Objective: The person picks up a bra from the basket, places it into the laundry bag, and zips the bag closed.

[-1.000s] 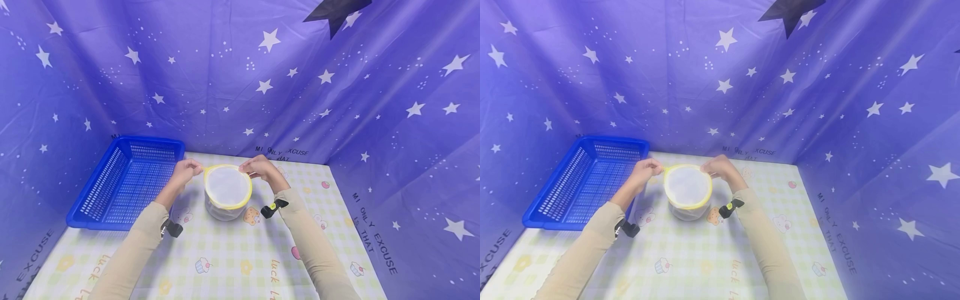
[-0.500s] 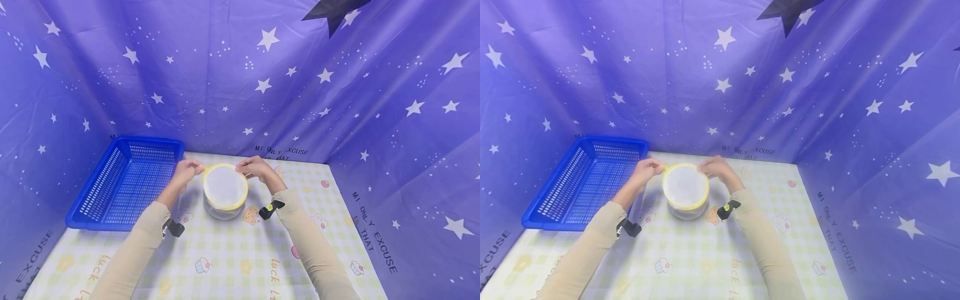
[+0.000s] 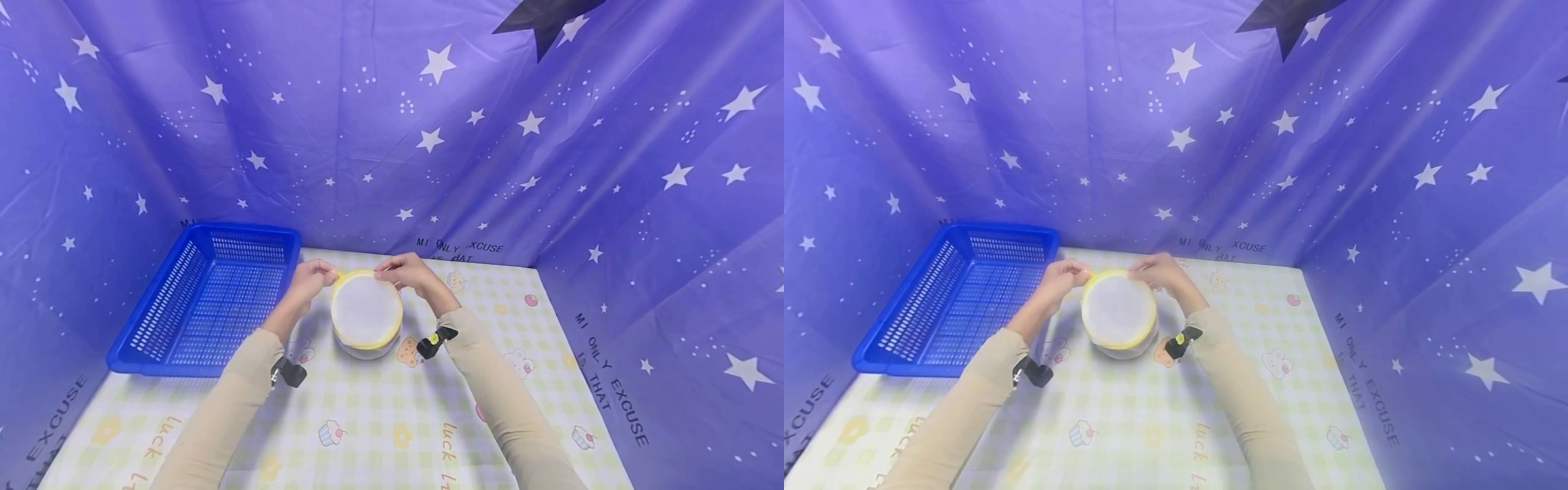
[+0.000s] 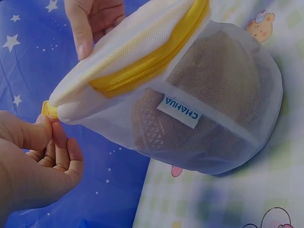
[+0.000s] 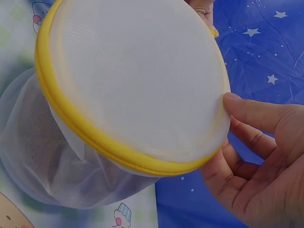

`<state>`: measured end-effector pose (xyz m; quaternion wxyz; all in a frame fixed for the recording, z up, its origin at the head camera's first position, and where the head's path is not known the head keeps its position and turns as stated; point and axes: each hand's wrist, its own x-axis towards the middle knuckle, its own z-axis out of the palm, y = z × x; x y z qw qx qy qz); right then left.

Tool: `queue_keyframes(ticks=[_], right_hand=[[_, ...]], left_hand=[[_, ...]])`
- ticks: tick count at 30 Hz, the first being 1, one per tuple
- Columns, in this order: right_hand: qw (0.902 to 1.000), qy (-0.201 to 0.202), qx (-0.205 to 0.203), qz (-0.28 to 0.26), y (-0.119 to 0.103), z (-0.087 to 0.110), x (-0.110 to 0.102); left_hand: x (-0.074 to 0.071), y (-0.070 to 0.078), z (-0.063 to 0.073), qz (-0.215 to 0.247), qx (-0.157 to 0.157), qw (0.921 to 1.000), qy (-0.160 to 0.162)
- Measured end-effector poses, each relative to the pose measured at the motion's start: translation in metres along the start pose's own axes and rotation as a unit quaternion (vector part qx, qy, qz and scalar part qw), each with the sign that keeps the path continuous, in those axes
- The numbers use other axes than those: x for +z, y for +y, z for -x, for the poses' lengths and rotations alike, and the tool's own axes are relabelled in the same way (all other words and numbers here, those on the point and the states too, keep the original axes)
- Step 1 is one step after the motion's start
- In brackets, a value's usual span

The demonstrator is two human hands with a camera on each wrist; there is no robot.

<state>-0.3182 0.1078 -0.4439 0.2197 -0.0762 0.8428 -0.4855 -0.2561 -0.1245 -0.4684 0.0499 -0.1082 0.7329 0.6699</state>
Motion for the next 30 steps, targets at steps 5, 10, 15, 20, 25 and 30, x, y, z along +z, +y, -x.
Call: queue_keyframes(ticks=[5,10,15,20,25,30], right_hand=[[0.9999,0.007,0.003,0.01,-0.006,0.002,0.002],[0.9998,0.0,0.015,0.017,-0.008,0.002,0.001],[0.9994,-0.019,0.018,0.021,-0.009,0.002,-0.001],[0.9986,-0.044,0.018,0.023,-0.01,0.003,-0.002],[0.9981,-0.052,0.023,0.023,-0.012,0.006,-0.003],[0.9984,-0.043,0.029,0.021,-0.013,0.009,-0.003]], left_hand=[[0.001,0.0,0.0,0.004,0.004,1.0,-0.001],[0.0,0.0,-0.001,0.004,0.004,1.0,-0.007],[-0.004,-0.001,-0.001,-0.003,0.01,0.9999,-0.001],[-0.007,-0.002,-0.001,-0.001,0.007,1.0,-0.004],[-0.008,-0.002,-0.001,-0.002,0.007,1.0,-0.006],[-0.008,-0.001,-0.001,0.0,0.005,1.0,-0.006]])
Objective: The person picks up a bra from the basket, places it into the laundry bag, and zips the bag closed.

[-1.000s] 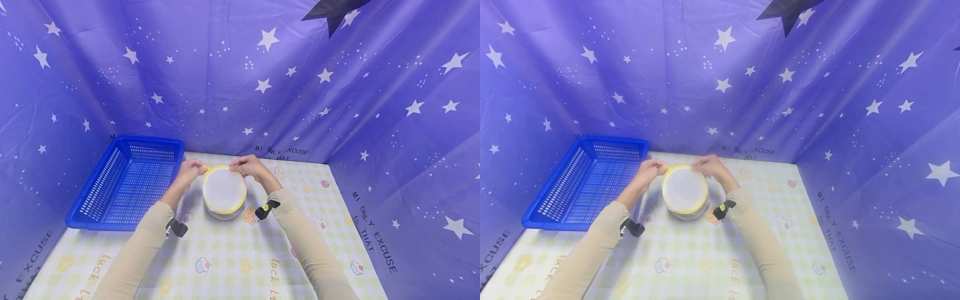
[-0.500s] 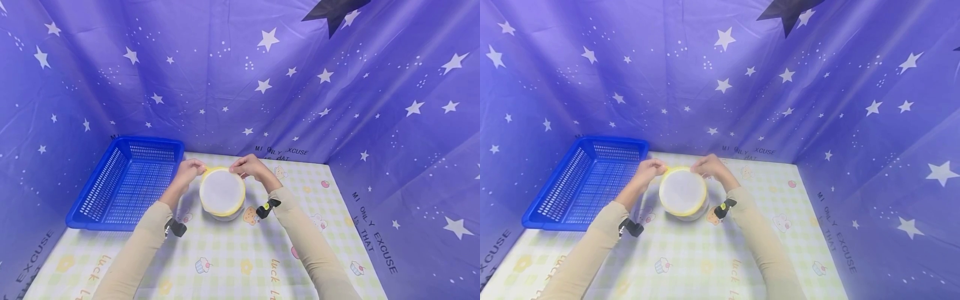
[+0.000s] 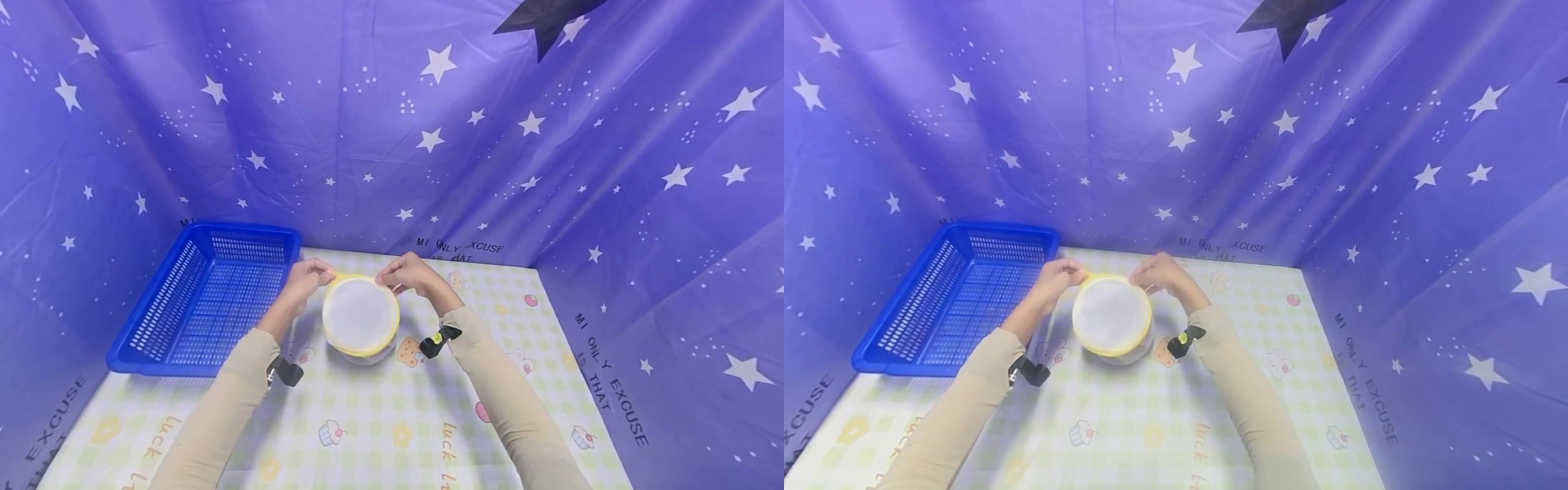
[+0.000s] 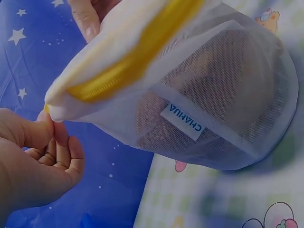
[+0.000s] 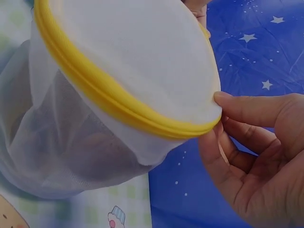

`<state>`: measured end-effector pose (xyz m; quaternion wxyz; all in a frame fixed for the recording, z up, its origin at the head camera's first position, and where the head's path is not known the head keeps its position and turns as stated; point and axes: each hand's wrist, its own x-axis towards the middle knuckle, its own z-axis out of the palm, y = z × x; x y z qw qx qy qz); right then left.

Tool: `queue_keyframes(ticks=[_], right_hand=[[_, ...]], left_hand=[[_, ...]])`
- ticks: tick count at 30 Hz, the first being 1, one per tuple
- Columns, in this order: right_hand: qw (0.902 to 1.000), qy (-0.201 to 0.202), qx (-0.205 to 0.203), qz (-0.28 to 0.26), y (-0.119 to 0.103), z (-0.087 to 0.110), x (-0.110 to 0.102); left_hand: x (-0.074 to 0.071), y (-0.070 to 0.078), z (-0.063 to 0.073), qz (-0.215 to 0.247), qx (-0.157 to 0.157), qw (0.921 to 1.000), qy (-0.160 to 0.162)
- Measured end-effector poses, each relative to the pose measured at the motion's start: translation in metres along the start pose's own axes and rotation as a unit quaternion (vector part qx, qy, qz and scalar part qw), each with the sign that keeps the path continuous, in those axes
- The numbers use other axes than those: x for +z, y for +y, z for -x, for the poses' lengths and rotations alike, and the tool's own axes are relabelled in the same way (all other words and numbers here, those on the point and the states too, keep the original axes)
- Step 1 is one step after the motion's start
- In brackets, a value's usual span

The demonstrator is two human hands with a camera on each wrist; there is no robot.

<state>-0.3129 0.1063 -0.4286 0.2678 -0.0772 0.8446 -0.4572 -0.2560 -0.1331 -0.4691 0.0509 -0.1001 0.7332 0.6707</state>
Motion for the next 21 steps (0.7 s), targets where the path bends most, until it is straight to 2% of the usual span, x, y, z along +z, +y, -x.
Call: queue_keyframes(ticks=[5,11,16,21], right_hand=[[0.9999,0.013,0.005,-0.008,-0.001,0.004,-0.001],[0.9989,0.033,0.021,-0.027,0.003,0.009,-0.008],[0.997,0.033,0.032,-0.063,0.014,0.007,-0.013],[0.9954,0.034,0.031,-0.085,0.017,0.006,-0.012]], left_hand=[[0.0,-0.001,0.0,0.005,0.0,1.0,-0.001],[-0.008,-0.001,0.003,-0.005,-0.001,0.9999,0.011],[-0.013,-0.001,0.006,-0.007,-0.003,0.9999,0.012],[-0.013,-0.001,0.003,-0.01,-0.007,0.9998,0.017]])
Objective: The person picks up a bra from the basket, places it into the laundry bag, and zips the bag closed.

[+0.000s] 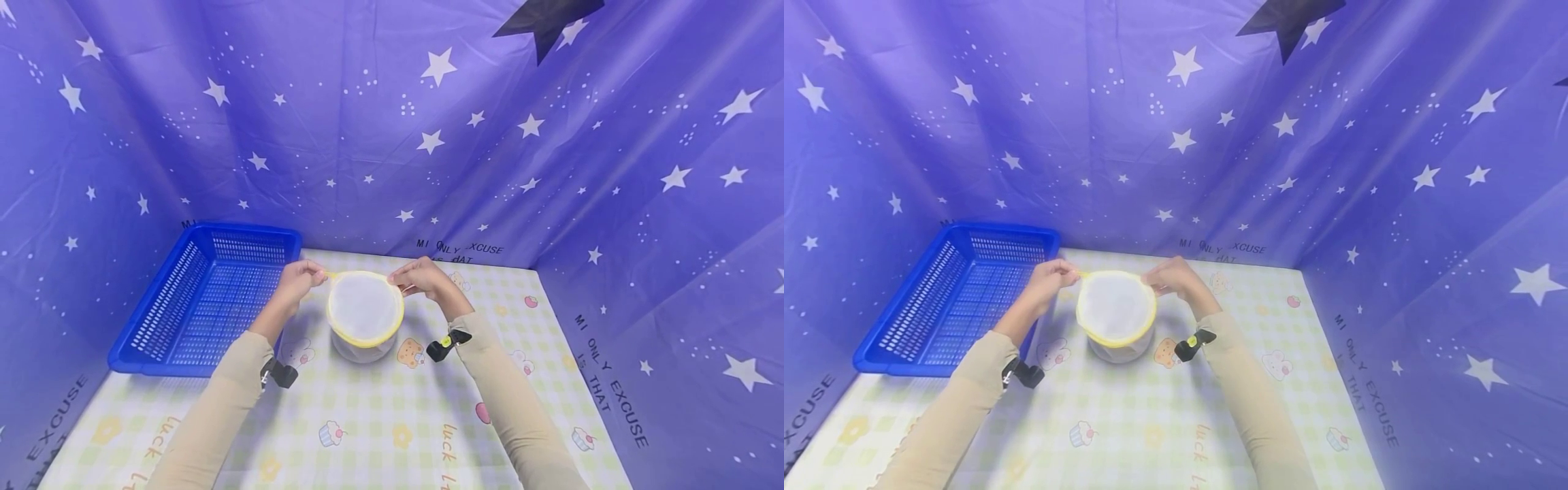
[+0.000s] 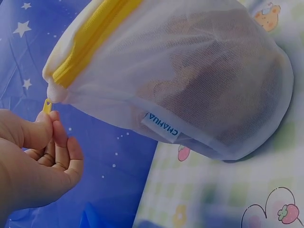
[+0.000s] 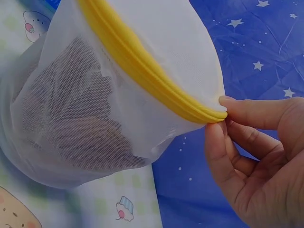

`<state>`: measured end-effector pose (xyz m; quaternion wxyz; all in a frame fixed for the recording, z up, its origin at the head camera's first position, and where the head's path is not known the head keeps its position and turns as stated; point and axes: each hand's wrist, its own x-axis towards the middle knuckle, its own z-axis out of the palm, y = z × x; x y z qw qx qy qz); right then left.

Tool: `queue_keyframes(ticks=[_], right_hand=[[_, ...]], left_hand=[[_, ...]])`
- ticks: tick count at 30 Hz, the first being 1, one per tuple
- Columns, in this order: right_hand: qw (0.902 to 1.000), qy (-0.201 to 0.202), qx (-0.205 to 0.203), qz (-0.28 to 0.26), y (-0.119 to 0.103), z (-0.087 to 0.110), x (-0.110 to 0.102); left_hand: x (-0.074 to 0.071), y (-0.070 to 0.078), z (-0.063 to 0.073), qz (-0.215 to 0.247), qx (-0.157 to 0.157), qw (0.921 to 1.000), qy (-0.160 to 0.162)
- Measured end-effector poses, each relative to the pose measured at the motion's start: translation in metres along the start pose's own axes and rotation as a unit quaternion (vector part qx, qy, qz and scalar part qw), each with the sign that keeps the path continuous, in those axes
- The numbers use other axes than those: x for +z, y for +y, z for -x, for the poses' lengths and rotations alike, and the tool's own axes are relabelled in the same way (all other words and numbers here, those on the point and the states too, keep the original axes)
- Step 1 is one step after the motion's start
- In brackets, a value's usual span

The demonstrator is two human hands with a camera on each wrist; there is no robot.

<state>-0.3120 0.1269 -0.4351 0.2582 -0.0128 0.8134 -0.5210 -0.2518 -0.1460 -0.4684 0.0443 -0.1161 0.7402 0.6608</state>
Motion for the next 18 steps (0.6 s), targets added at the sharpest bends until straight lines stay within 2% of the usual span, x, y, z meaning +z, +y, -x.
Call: queue_keyframes(ticks=[18], right_hand=[[0.9999,-0.001,-0.009,-0.01,0.0048,-0.0028,-0.0016]], left_hand=[[0.0052,0.0019,-0.0013,0.014,0.003,0.9999,-0.005]])
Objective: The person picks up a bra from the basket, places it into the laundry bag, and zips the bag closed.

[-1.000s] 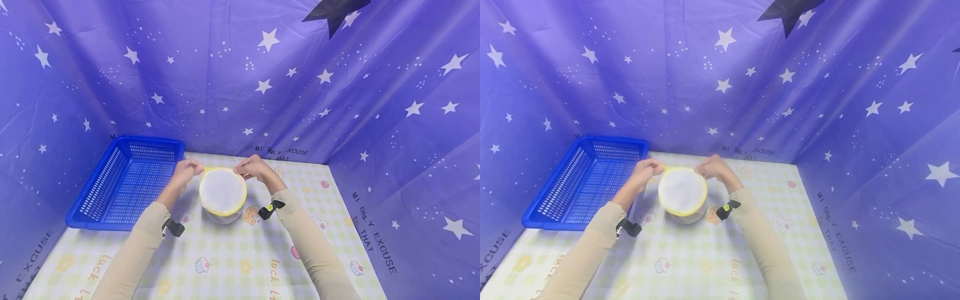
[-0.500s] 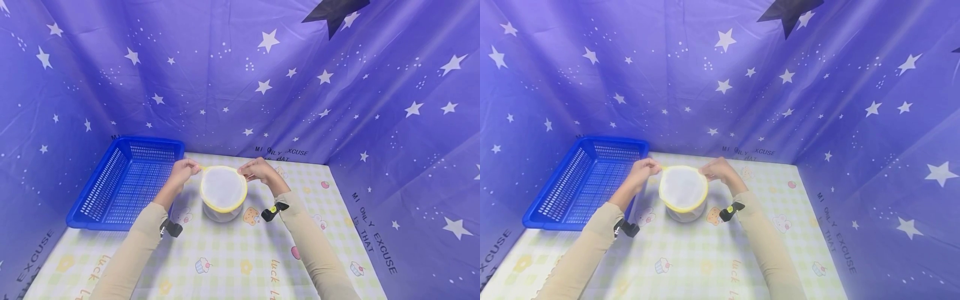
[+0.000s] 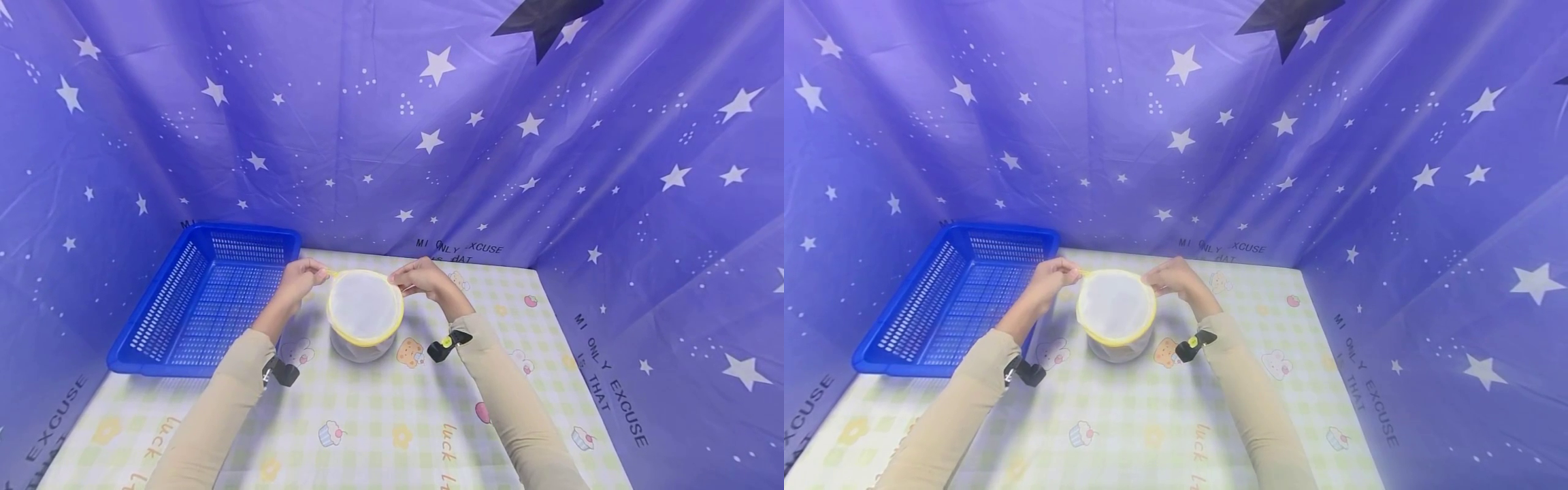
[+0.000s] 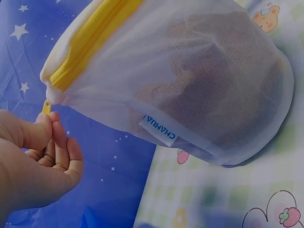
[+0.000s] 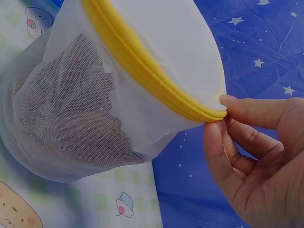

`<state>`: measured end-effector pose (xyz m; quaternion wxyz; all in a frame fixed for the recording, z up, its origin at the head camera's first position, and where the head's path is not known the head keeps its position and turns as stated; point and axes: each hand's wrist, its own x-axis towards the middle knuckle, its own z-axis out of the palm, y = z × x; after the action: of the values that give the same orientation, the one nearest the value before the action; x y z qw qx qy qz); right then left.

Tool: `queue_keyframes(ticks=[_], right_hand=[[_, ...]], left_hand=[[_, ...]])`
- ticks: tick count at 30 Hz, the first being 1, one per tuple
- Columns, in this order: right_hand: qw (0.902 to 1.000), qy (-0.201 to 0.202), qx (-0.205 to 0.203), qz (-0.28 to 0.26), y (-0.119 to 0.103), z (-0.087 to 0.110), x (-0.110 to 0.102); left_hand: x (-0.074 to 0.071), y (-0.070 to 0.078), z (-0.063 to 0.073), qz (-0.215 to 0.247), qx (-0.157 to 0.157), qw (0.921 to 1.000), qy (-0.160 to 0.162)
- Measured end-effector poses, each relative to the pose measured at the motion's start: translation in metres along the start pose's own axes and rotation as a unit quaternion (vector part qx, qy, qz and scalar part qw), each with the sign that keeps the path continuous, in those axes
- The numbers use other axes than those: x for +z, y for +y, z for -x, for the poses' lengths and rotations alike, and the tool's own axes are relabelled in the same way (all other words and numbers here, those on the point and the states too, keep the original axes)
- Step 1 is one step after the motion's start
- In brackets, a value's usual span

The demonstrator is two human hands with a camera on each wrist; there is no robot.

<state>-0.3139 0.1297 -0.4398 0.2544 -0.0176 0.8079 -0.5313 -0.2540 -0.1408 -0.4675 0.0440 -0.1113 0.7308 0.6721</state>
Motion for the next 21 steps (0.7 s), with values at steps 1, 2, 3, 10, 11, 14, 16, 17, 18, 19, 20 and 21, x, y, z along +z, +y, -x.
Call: queue_keyframes(ticks=[1,2,3,10,11,14,16,17,18,19,20,21], right_hand=[[1.0,-0.002,-0.001,0.002,0.0003,-0.0001,0.0],[1.0,-0.003,-0.002,0.004,0.0006,-0.0002,0.0],[1.0,-0.003,-0.002,0.008,0.0007,-0.0002,-0.0001],[0.9996,-0.004,-0.007,0.027,0.0006,0.0009,0.0003],[0.9996,-0.005,-0.009,0.027,0.0003,0.0013,0.0005],[0.9995,-0.009,-0.017,0.026,-0.0007,0.0016,0.0014],[0.9994,-0.008,-0.02,0.028,-0.0017,0.0015,0.0023],[0.9993,-0.006,-0.02,0.029,-0.0023,0.0014,0.0031],[0.9992,-0.005,-0.022,0.032,-0.0027,0.0012,0.0036],[0.9991,-0.004,-0.024,0.036,-0.003,0.0008,0.0042],[0.9989,-0.004,-0.024,0.039,-0.003,0.0001,0.0049],[0.9987,-0.003,-0.026,0.043,-0.003,-0.0007,0.0057]], left_hand=[[0.0,-0.0002,-0.0003,0.001,0.0,1.0,0.0],[-0.0001,-0.0005,-0.0006,0.0,0.002,1.0,0.0],[0.0,-0.0008,-0.0009,0.001,0.002,1.0,0.0],[0.0012,-0.0024,-0.0013,-0.002,0.005,1.0,0.002],[0.0016,-0.0025,-0.0013,-0.001,0.005,1.0,0.002],[0.0026,-0.0025,-0.0012,-0.002,0.006,1.0,0.001],[0.0034,-0.0022,-0.0008,-0.005,0.005,1.0,0.001],[0.0038,-0.002,-0.0006,-0.006,0.005,1.0,0.001],[0.004,-0.0019,-0.0004,-0.008,0.004,1.0,0.001],[0.0044,-0.0018,-0.0002,-0.007,0.002,1.0,0.003],[0.0045,-0.0016,-0.0001,-0.008,0.003,1.0,0.002],[0.0046,-0.0015,-0.0001,-0.008,0.002,1.0,0.003]])
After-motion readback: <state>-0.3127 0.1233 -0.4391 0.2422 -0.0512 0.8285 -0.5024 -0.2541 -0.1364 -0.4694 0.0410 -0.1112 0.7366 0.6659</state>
